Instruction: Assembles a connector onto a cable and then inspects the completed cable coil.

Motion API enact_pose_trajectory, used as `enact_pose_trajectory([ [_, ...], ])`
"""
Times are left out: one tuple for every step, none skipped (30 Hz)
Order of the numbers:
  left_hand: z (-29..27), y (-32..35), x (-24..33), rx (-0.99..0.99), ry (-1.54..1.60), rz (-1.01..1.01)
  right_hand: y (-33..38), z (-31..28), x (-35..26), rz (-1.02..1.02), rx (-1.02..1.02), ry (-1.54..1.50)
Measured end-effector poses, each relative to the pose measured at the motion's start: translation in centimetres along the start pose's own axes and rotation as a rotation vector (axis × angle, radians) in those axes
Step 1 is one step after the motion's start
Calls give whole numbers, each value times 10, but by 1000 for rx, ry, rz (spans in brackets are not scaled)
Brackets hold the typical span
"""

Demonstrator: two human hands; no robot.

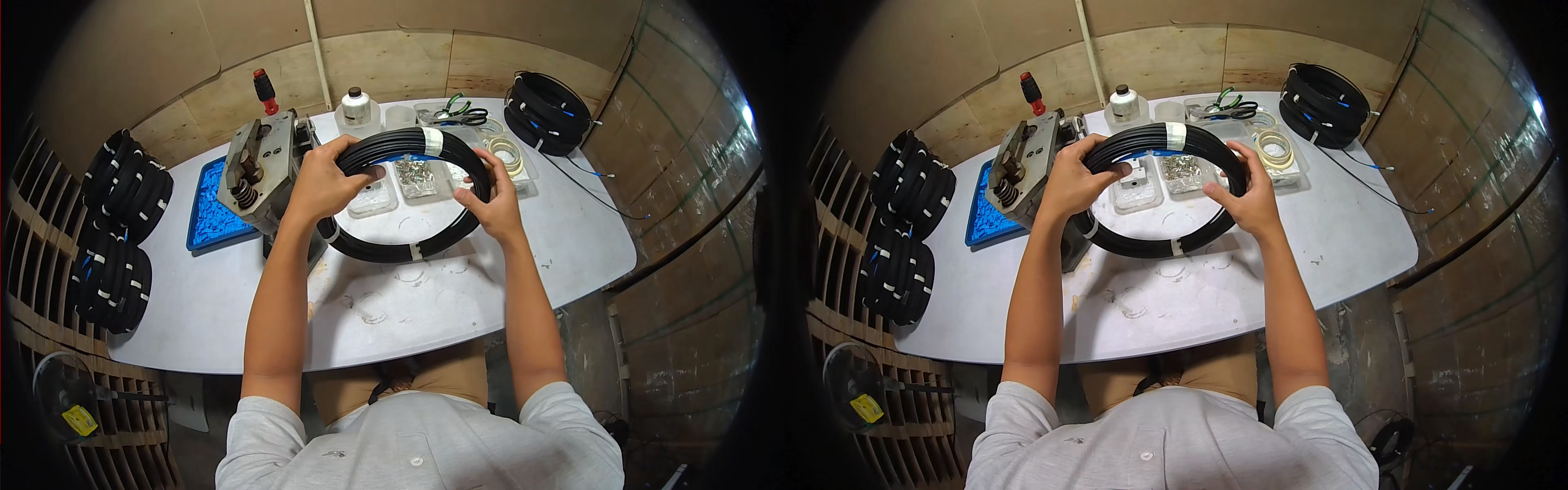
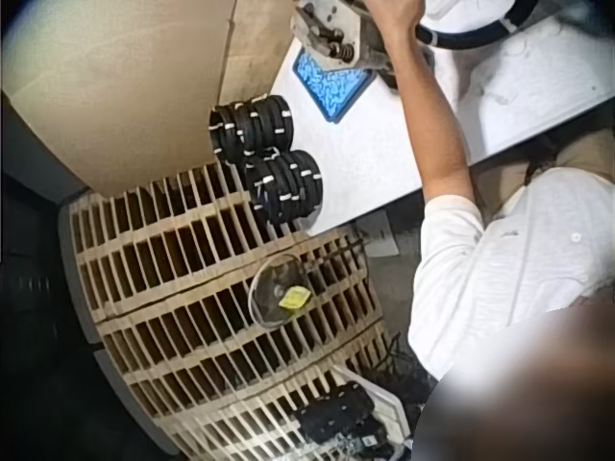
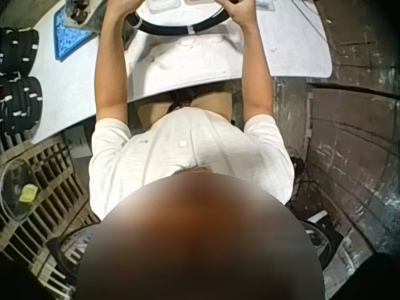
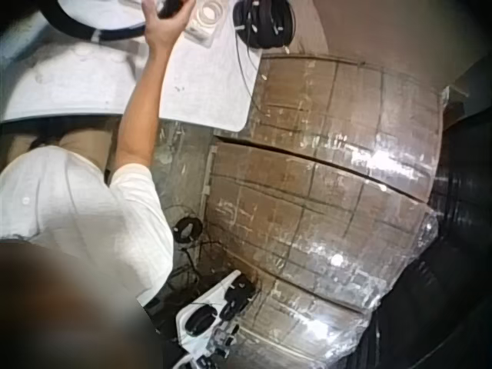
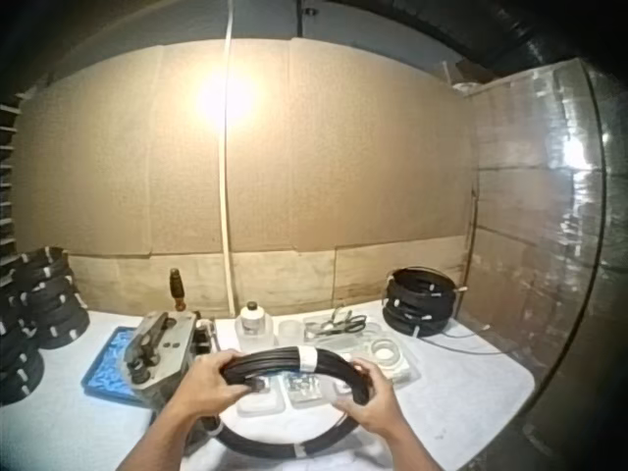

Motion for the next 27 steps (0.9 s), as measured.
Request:
enact_pose_trajectory([
  [0, -1, 1, 4, -12, -43, 8, -2, 16, 18, 45, -87],
  [-2, 0, 1, 11, -29, -88, 13, 0, 32, 63, 7, -103],
  [-3, 2, 1, 8, -29, -85, 19, 7, 47, 84, 70, -180],
  [-5, 4, -1, 21, -4, -69, 18, 17, 49, 102, 127, -259],
  [-7, 4, -2, 33, 21, -53, 18, 22, 49, 99, 127, -258],
  [-5, 6, -2, 34, 21, -49, 19, 24, 50, 156, 219, -231],
  [-4, 9, -4, 51, 77, -72, 18, 26, 45, 213, 308, -207],
  [-2, 13, -7, 67, 134, -93, 16, 23, 37, 211, 306, -208],
  [0, 15, -16, 83, 169, -87, 14, 16, 27, 192, 278, -109],
  [1, 17, -25, 88, 167, -85, 10, 11, 11, 171, 249, -10],
  [3, 21, -34, 88, 207, -89, 6, 8, -6, 122, 201, 85],
  [3, 25, -42, 87, 247, -93, 3, 5, -19, 123, 148, 139],
  [6, 25, -40, 27, 241, -120, 1, 0, -31, 120, 106, 154],
  [9, 25, -38, 22, 245, -118, -2, -2, -40, 113, 61, 164],
  [14, 25, -34, -3, 272, -55, -4, -5, -49, 116, 65, 168],
  [16, 25, -31, -26, 296, 8, -6, -7, -58, 145, 27, 218],
  [14, 25, -24, -83, 286, -9, -8, -8, -61, 173, -12, 266],
  [14, 23, -26, -85, 286, -8, -11, -9, -60, 173, -10, 267],
  [12, 20, -26, -88, 263, 82, -14, -11, -58, 172, -41, 297],
  [11, 17, -24, -90, 239, 171, -16, -11, -58, 171, -73, 327],
  [11, 15, -23, -84, 297, 197, -16, -11, -58, 170, -70, 328],
  [13, 13, -23, -83, 295, 198, -17, -10, -58, 189, -63, 344],
  [14, 10, -25, -49, 220, 142, -19, -9, -58, 206, -56, 360],
  [15, 8, -26, -14, 144, 85, -19, -9, -55, 203, -57, 358],
  [20, 6, -23, 34, 103, 102, -17, -12, -50, 140, -59, 331],
  [20, 6, -22, 31, 103, 107, -15, -15, -44, 74, -60, 302],
  [19, 6, -24, 38, 102, 81, -10, -18, -35, 73, -54, 305],
])
Point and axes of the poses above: each hand's wrist, its own y-axis away from the middle knuckle, its own z-axis out of the palm, x = y × z, the point moved 2 cm from there along -y, towards the middle knuckle, and after that the axes turned 14 degrees about -x, right-handed, at the moved point
